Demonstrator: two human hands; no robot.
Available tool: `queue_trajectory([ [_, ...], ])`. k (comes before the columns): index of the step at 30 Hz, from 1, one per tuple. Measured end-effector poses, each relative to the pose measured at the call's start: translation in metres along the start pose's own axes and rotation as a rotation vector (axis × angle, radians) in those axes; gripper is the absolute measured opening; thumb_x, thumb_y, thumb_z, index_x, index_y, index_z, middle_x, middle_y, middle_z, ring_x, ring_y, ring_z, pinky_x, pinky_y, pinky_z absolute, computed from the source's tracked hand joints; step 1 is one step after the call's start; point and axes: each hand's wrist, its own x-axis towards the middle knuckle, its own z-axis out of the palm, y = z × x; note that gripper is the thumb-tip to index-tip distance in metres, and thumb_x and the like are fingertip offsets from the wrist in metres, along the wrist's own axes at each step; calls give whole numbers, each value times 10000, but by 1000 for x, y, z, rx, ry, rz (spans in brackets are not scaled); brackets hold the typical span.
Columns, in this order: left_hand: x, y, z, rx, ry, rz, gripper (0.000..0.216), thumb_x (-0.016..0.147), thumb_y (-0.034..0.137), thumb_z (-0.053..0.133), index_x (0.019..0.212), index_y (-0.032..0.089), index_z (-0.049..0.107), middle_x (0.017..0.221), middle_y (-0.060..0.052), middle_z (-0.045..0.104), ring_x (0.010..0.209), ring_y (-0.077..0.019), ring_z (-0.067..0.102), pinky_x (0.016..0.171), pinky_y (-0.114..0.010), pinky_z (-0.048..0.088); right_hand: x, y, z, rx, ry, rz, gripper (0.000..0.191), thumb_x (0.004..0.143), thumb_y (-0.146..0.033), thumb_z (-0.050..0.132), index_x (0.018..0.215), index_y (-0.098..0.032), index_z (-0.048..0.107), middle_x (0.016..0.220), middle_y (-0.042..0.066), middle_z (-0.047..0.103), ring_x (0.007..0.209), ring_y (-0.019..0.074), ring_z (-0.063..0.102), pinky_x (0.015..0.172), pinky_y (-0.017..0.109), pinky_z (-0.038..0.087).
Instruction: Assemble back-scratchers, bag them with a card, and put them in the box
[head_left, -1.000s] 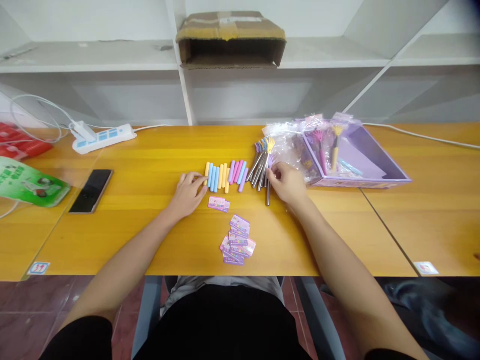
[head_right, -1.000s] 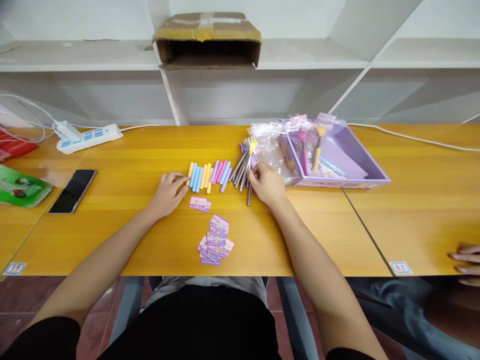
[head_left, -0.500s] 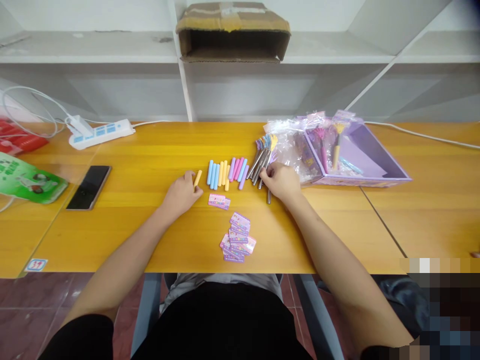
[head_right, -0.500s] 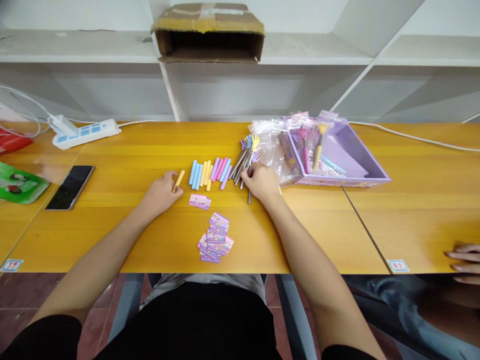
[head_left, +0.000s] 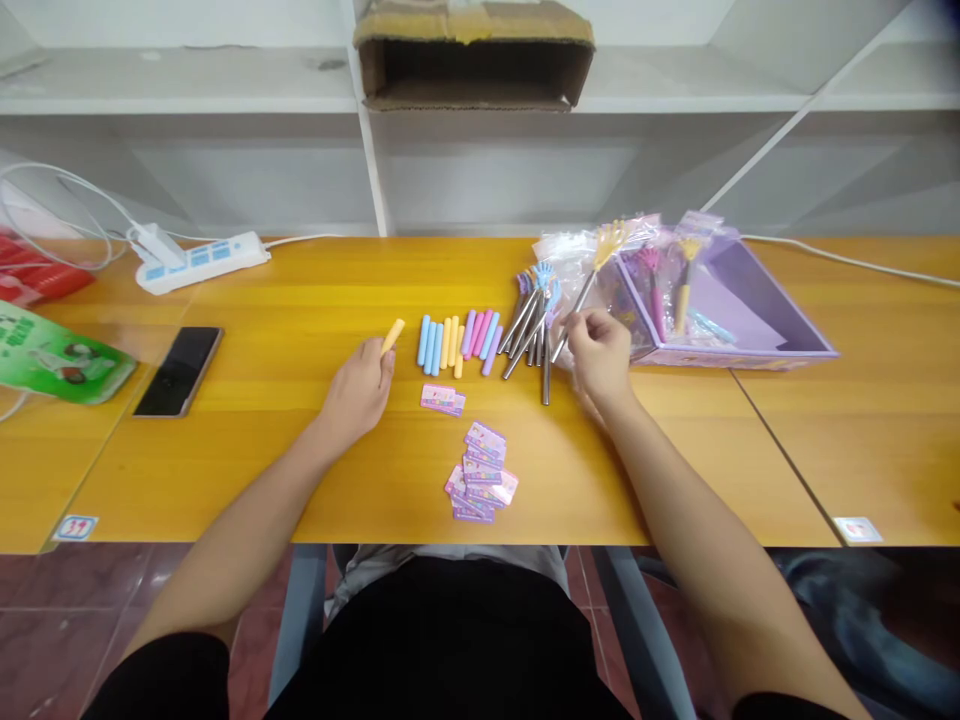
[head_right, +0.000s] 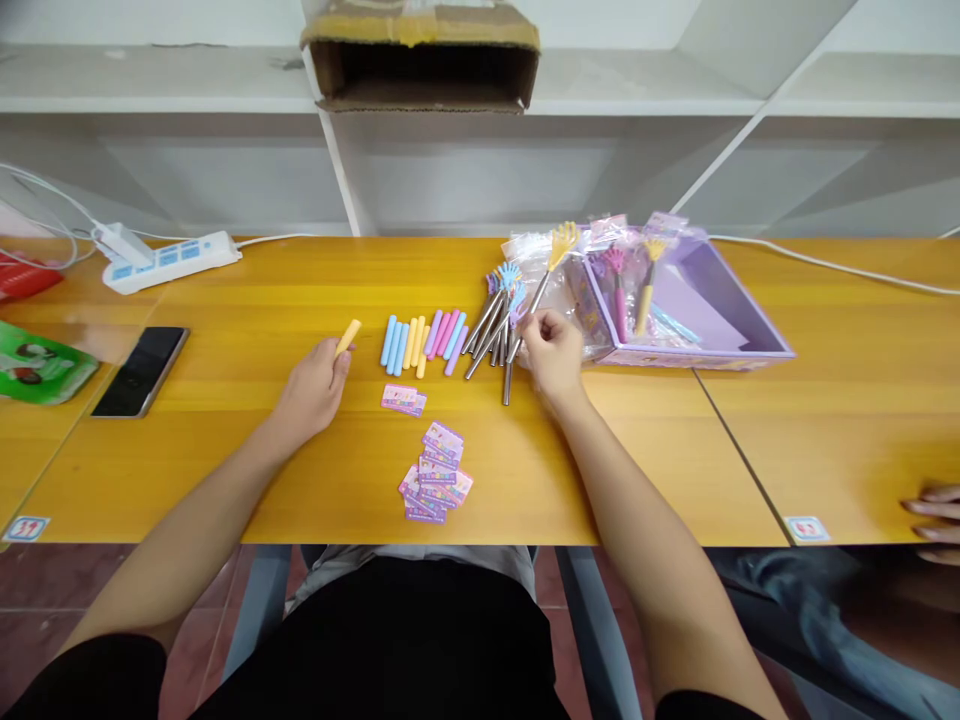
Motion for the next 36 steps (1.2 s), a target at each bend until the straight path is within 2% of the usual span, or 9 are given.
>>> queue_trajectory([
  [3, -4, 5, 2, -76, -15, 109, 337, 1162, 430, 319, 1117, 216, 575, 1117, -124, 700, 975, -284, 679, 855, -429, 541, -1, -5, -1, 244, -44, 33, 310, 908, -523, 765, 865, -237, 652, 592, -84, 379, 507, 105, 299, 506, 268, 236],
  [7, -9, 10, 9, -131, -81, 227, 260, 1149, 383, 394, 1159, 213, 591, 1122, -100, 680, 1002, -265, 657, 898, -416, 535, -6, -12, 0, 396, -156, 47, 338, 870, -561, 807, 940, -254, 684, 570, -96, 317, 490, 108, 252, 489, 274, 196],
  [11, -14, 16, 12, -168, -160, 310, 318, 1161, 386, 366, 1237, 201, 612, 1162, -110, 667, 1050, -267, 659, 950, -427, 547, -13, -19, 2, 478, -329, 107, 453, 924, -696, 681, 871, -246, 698, 567, -58, 387, 496, 124, 325, 500, 295, 240],
  [13, -17, 20, 12, -184, -182, 342, 344, 1169, 384, 341, 1243, 198, 620, 1173, -113, 667, 1055, -264, 666, 965, -426, 554, -18, -25, 4, 534, -414, 154, 466, 943, -696, 645, 860, -242, 710, 554, -50, 414, 492, 126, 341, 519, 302, 272],
  [16, -21, 24, 14, -217, -190, 363, 331, 1170, 362, 352, 1276, 196, 619, 1214, -114, 684, 1091, -260, 682, 1009, -428, 556, -26, -35, 6, 569, -512, 206, 369, 905, -622, 724, 904, -253, 711, 554, -56, 457, 491, 130, 359, 526, 299, 287],
  [21, -23, 25, 16, -245, -177, 361, 297, 1161, 340, 406, 1330, 219, 618, 1242, -100, 709, 1125, -253, 694, 1035, -415, 558, -41, -49, 6, 541, -668, 243, 394, 856, -623, 812, 890, -255, 677, 613, -43, 556, 499, 133, 415, 511, 293, 289],
  [26, -21, 24, 14, -276, -177, 336, 307, 1154, 332, 407, 1335, 206, 621, 1277, -114, 705, 1177, -258, 682, 1064, -411, 551, -44, -48, 6, 594, -662, 244, 356, 872, -589, 813, 882, -248, 711, 595, -34, 565, 505, 137, 432, 507, 289, 302],
  [36, -21, 24, 14, -272, -184, 392, 343, 1165, 352, 383, 1342, 206, 638, 1259, -113, 714, 1176, -255, 689, 1064, -413, 552, -42, -44, 4, 584, -662, 256, 352, 884, -575, 828, 877, -232, 749, 596, -29, 585, 509, 128, 448, 509, 280, 311],
])
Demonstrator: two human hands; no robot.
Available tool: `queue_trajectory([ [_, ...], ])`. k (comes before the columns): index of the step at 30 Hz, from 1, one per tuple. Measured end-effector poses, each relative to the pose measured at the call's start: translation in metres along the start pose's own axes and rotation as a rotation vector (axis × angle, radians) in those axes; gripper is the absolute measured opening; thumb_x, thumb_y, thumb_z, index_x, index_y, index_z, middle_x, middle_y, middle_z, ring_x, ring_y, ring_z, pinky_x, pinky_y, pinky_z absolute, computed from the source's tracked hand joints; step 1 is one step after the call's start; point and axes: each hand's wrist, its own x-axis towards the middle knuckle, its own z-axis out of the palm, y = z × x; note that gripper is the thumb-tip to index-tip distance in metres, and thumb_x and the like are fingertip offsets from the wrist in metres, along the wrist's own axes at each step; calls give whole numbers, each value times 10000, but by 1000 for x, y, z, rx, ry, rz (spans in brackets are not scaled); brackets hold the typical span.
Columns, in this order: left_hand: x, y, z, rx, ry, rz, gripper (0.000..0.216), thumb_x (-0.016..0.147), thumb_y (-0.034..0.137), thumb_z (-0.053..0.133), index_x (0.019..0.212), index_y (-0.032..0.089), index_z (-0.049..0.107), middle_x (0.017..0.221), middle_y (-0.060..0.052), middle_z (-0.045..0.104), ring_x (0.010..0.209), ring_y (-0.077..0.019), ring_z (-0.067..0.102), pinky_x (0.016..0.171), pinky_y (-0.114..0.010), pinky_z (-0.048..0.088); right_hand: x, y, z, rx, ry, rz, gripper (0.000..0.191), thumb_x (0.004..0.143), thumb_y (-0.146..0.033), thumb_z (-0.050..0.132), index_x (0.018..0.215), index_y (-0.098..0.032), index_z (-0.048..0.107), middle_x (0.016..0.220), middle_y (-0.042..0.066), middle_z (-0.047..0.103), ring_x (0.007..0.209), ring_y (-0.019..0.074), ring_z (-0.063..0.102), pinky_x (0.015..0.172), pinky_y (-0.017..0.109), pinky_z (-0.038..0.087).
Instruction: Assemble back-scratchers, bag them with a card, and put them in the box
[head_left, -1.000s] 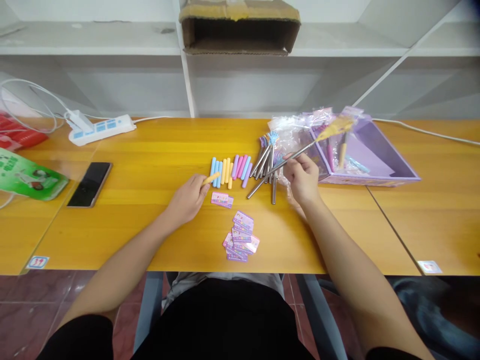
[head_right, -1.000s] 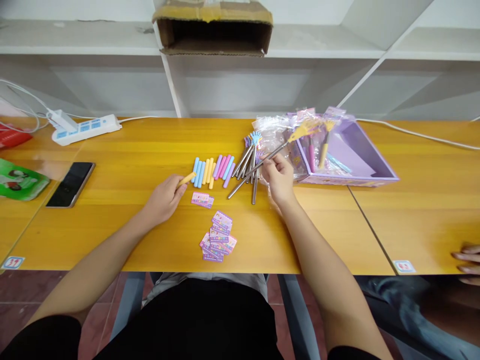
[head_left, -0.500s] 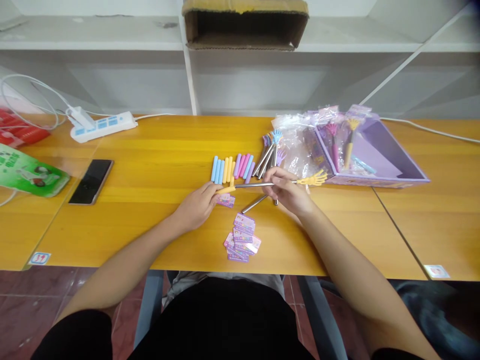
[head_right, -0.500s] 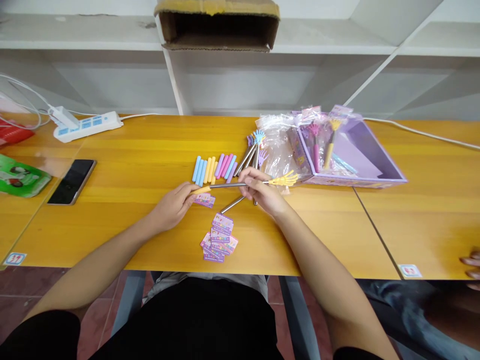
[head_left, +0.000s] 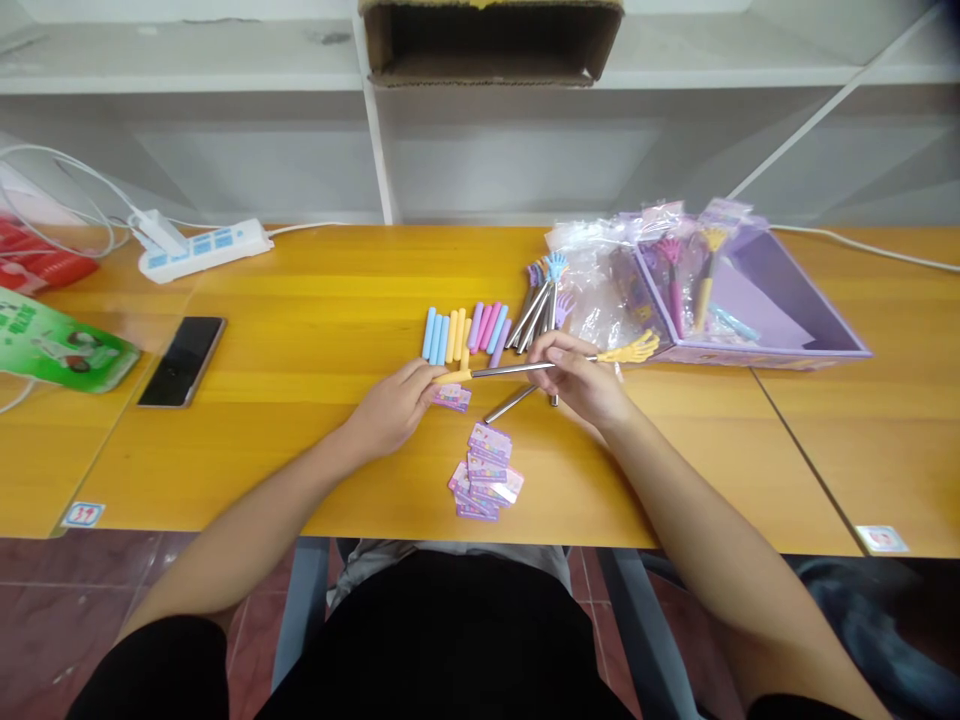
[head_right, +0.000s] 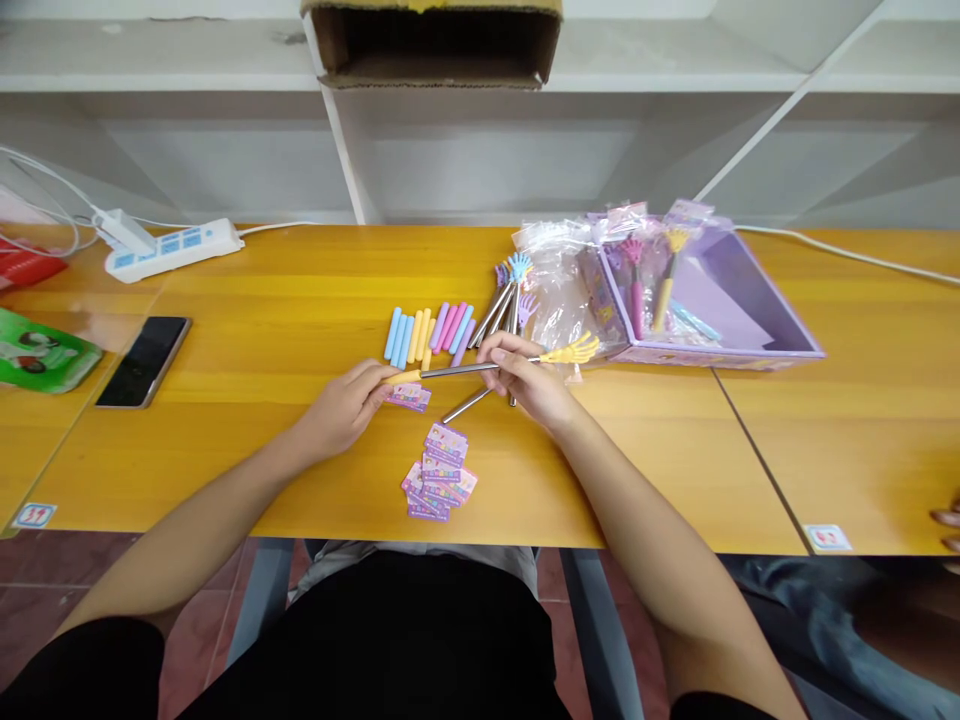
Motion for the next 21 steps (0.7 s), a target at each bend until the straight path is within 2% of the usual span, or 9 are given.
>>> queue_trajectory([
  [12, -2, -3, 1, 87, -8, 21, 370, 1175, 410, 389, 1337, 236, 672, 1197, -91, 751, 1090, -244, 718, 980, -390, 568, -1, 0, -4, -91, 15, -28, 384, 874, -614, 857, 894, -240, 771, 645, -16, 610, 532, 138, 469, 521, 302, 341],
  [21, -3, -3, 2, 77, -14, 54, 383, 1177, 405, 389, 1363, 237, 679, 1244, -101, 764, 1125, -249, 733, 1002, -395, 577, 1, 5, -7, -134, 59, -86, 364, 898, -595, 855, 922, -234, 823, 688, -1, 653, 525, 121, 479, 529, 299, 362],
])
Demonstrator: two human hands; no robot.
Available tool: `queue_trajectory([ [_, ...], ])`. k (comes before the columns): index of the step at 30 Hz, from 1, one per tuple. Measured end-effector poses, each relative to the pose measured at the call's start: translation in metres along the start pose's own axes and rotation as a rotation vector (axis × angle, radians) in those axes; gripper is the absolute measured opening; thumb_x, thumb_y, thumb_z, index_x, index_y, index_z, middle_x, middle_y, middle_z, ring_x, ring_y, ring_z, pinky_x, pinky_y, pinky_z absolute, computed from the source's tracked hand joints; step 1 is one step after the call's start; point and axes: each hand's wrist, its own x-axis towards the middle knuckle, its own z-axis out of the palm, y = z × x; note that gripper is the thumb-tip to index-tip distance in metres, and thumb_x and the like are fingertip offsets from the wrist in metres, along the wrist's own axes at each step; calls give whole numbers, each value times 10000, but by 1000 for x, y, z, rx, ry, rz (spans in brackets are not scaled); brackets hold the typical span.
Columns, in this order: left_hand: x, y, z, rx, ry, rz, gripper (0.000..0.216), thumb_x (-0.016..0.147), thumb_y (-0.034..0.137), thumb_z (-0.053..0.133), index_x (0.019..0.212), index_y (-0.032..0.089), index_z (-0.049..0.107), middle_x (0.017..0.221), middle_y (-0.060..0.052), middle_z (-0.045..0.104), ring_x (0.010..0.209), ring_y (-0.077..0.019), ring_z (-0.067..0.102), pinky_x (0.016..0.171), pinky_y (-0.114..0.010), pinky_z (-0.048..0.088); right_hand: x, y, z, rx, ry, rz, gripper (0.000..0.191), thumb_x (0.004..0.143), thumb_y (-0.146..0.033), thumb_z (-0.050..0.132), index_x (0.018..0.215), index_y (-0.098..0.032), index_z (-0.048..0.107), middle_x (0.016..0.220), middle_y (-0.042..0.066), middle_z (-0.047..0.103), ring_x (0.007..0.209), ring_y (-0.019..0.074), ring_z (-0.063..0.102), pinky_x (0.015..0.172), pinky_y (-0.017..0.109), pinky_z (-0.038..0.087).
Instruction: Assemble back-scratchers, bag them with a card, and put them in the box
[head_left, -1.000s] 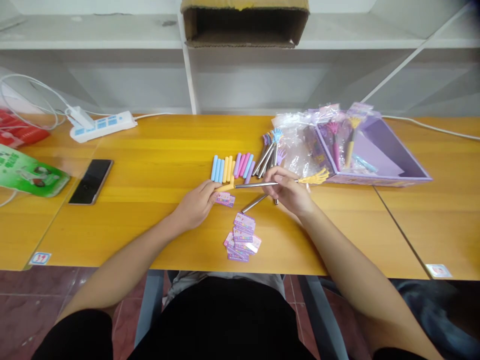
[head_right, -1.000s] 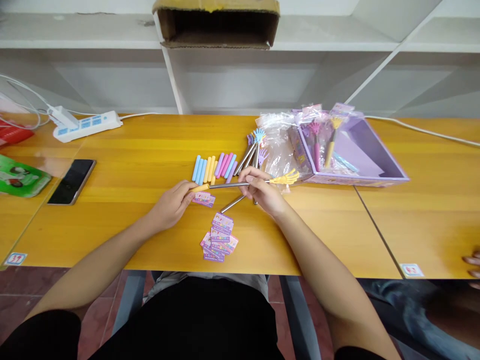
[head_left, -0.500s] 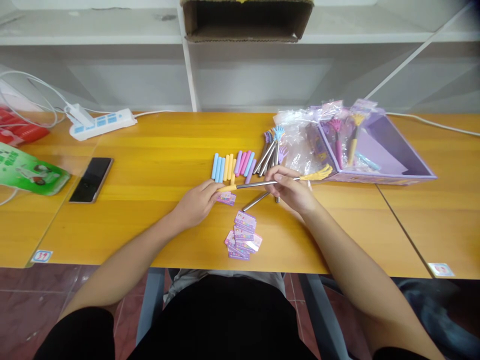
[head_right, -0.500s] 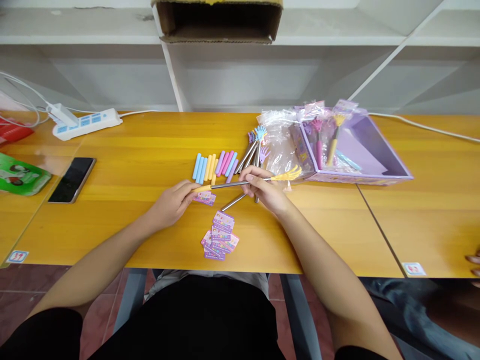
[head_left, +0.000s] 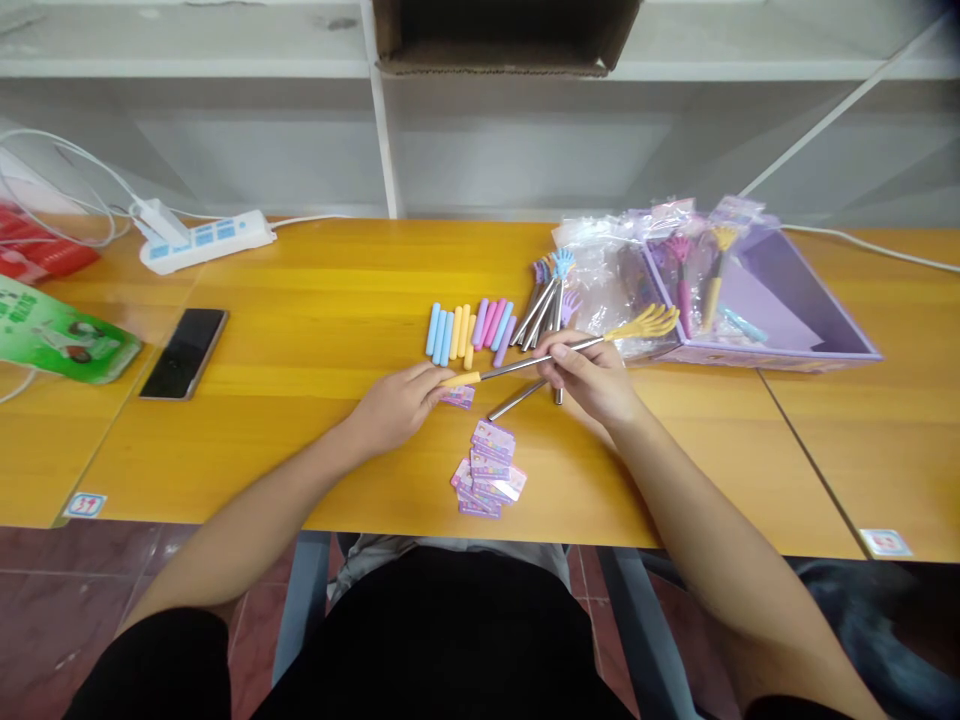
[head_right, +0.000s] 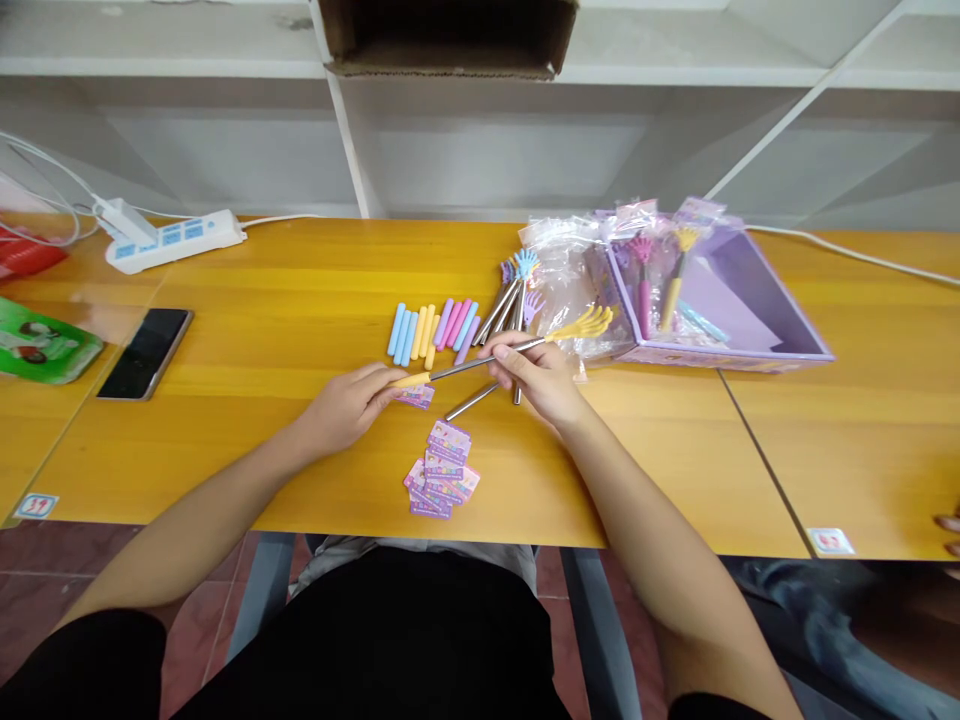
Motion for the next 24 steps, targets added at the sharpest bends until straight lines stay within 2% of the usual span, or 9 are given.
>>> queue_trajectory([
  [13, -1, 1, 2, -24, 43, 39, 379, 1179, 397, 404, 1361, 228, 690, 1201, -91, 781, 1079, -232, 747, 972, -371, 586, -1, -1, -3, -45, -22, 1, 374, 919, -608, 831, 971, -241, 881, 766, 30, 696, 543, 122, 506, 520, 303, 409],
  [24, -4, 3, 5, -103, 54, 56, 364, 1178, 346, 408, 1350, 208, 698, 1033, -73, 768, 940, -197, 738, 933, -351, 594, -2, 3, -2, -36, -85, -33, 331, 983, -560, 781, 1009, -244, 879, 769, 25, 677, 558, 129, 529, 546, 316, 420],
])
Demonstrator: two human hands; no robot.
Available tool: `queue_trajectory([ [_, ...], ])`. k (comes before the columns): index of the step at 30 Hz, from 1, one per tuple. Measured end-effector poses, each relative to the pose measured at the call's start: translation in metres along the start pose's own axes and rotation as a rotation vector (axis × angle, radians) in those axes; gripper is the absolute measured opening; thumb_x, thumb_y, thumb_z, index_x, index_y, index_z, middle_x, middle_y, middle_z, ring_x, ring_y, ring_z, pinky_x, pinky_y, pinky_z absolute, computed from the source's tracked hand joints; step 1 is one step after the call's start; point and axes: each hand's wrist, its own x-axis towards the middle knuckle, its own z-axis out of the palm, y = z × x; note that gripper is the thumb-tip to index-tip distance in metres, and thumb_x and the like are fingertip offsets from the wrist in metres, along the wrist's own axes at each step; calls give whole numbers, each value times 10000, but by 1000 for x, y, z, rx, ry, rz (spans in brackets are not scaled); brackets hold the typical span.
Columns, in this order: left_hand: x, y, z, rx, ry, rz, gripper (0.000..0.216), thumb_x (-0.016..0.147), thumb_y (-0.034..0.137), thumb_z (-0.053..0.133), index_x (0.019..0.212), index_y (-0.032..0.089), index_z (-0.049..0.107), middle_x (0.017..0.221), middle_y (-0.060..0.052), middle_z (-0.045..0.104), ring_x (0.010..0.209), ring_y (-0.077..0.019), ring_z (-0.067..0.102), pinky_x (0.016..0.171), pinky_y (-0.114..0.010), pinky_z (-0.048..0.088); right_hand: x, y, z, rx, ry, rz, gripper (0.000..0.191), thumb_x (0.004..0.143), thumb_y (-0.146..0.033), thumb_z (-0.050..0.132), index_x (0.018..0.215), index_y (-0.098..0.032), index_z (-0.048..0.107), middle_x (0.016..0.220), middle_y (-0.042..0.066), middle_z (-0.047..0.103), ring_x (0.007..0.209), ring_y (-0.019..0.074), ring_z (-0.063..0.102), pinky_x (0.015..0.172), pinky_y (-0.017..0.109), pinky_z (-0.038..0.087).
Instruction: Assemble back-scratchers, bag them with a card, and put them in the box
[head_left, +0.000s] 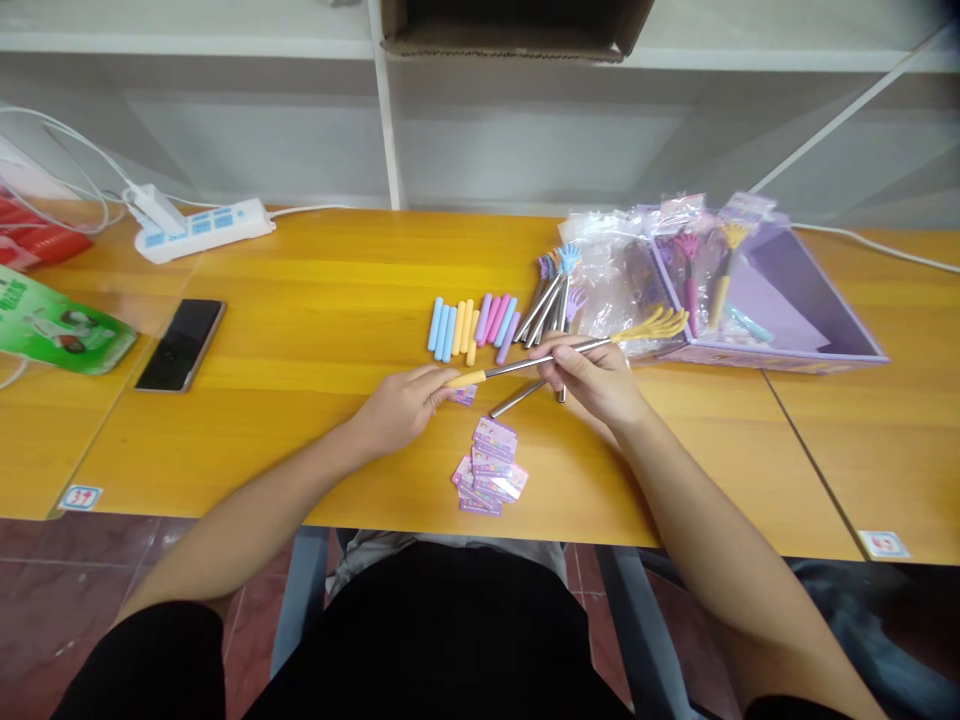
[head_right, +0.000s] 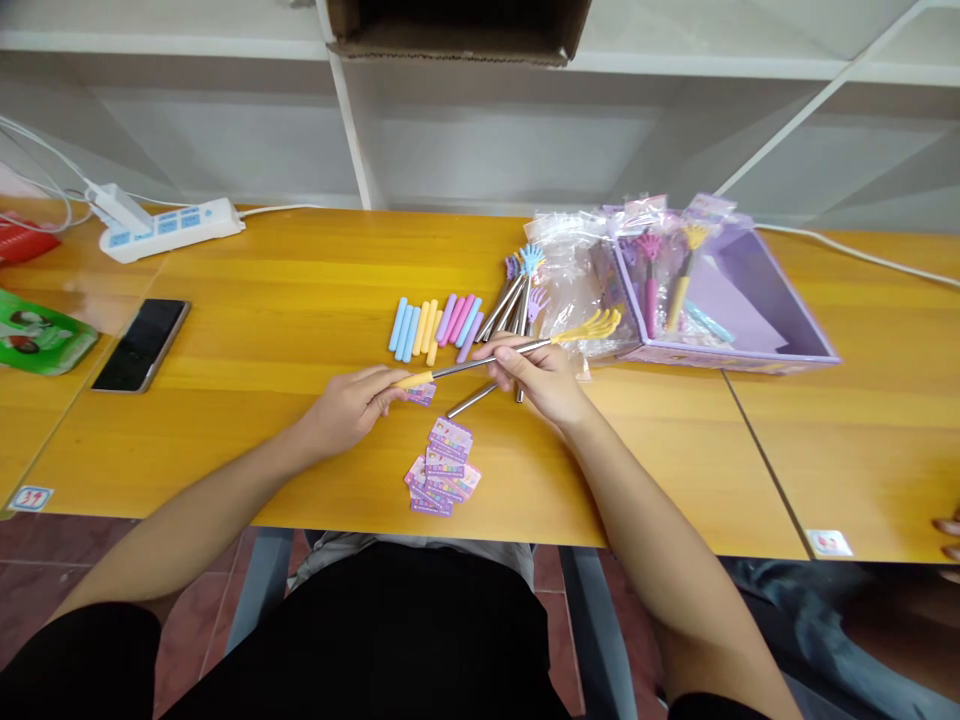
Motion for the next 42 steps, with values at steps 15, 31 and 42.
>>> queue_trajectory([
  [15, 1, -2, 2, -25, 52, 107, 331, 1173, 276, 431, 1331, 161, 698, 995, -68, 734, 834, -160, 680, 842, -296, 568, -1, 1, 11, 27, -112, -53, 262, 1052, -459, 720, 1089, -255, 880, 818, 27, 681, 581, 106, 558, 492, 264, 384],
  [31, 0, -3, 5, -58, 36, 108, 325, 1160, 237, 430, 1326, 173, 703, 989, -68, 724, 765, -144, 638, 784, -282, 561, 1, 9, 19, 24, -172, -115, 304, 1096, -464, 650, 1123, -252, 866, 766, 2, 639, 595, 112, 546, 603, 293, 438],
  [42, 2, 7, 1, -198, -20, -18, 319, 1162, 300, 460, 1318, 194, 718, 1027, -60, 773, 927, -180, 701, 890, -328, 545, -3, 0, 16, 12, -171, -28, 395, 1037, -596, 704, 1205, -270, 850, 812, 17, 671, 614, 118, 557, 575, 302, 444],
])
